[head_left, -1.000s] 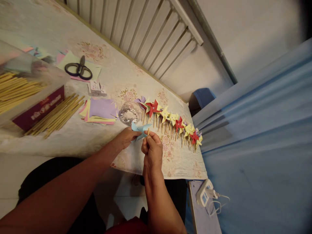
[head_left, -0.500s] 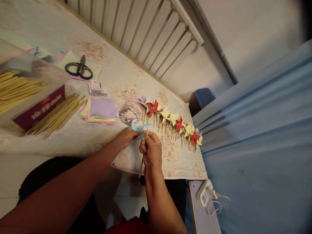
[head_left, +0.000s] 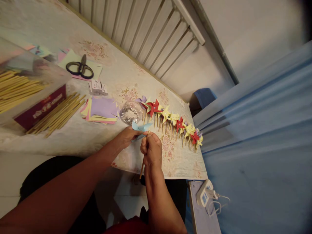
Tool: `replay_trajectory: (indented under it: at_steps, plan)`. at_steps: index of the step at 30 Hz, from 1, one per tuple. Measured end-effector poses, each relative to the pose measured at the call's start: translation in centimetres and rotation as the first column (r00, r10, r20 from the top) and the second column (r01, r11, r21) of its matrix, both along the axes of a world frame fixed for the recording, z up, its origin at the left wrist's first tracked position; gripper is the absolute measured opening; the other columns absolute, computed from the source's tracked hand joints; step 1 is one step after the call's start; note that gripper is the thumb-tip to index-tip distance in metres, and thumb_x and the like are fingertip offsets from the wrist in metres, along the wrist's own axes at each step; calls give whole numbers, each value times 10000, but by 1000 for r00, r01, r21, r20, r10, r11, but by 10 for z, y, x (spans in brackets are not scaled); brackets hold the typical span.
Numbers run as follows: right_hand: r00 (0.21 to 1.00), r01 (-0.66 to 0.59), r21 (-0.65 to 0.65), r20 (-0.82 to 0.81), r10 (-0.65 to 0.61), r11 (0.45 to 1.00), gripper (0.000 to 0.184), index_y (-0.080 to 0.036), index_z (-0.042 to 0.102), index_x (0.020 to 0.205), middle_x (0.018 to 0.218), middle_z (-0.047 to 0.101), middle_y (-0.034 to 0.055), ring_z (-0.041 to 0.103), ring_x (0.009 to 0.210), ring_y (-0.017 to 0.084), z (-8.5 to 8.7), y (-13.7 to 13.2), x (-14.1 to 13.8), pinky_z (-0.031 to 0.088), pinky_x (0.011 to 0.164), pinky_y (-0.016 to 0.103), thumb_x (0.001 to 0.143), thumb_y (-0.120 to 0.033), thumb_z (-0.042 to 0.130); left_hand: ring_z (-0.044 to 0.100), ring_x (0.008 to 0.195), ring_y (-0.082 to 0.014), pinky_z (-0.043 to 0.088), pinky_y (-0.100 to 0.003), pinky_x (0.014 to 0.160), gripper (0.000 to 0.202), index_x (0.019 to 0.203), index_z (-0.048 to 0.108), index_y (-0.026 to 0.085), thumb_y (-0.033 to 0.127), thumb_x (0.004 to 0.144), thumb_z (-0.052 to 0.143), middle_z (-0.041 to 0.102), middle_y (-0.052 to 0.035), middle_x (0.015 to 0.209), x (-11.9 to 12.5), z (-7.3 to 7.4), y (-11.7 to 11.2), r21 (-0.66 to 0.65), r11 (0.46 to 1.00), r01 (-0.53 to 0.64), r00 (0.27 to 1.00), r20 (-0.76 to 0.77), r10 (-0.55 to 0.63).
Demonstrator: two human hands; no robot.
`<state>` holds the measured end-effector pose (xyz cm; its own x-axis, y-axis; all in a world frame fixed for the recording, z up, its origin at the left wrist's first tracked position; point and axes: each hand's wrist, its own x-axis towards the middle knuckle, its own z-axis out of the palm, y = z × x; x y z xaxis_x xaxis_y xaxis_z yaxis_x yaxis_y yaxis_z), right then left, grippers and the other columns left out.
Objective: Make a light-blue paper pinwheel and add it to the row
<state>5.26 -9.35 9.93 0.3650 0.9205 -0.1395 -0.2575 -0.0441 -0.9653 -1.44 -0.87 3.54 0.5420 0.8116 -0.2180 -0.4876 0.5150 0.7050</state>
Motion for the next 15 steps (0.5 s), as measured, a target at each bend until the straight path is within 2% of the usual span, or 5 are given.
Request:
replay_trajectory:
  at_steps: [9, 15]
  plan:
    - [1000, -11, 1, 17, 11, 1000, 213, -173, 605, 873, 482, 447, -115, 193, 361, 31, -3, -1, -1, 98, 387, 199, 750, -347, 603, 453, 540, -96, 295, -258, 546, 363, 656, 604, 152, 252, 428, 868, 568, 42, 589, 3, -9, 3, 24, 1000, -6, 1000, -14, 6]
    - [998, 5, -22, 57, -3, 1000, 194, -185, 595, 839, 445, 376, -127, 178, 371, 43, -6, -2, 1, 91, 392, 204, 779, -370, 595, 352, 490, -73, 231, -253, 506, 349, 576, 521, 185, 249, 438, 835, 480, 73, 501, 2, -12, 4, 26, 1000, -15, 1000, -26, 16]
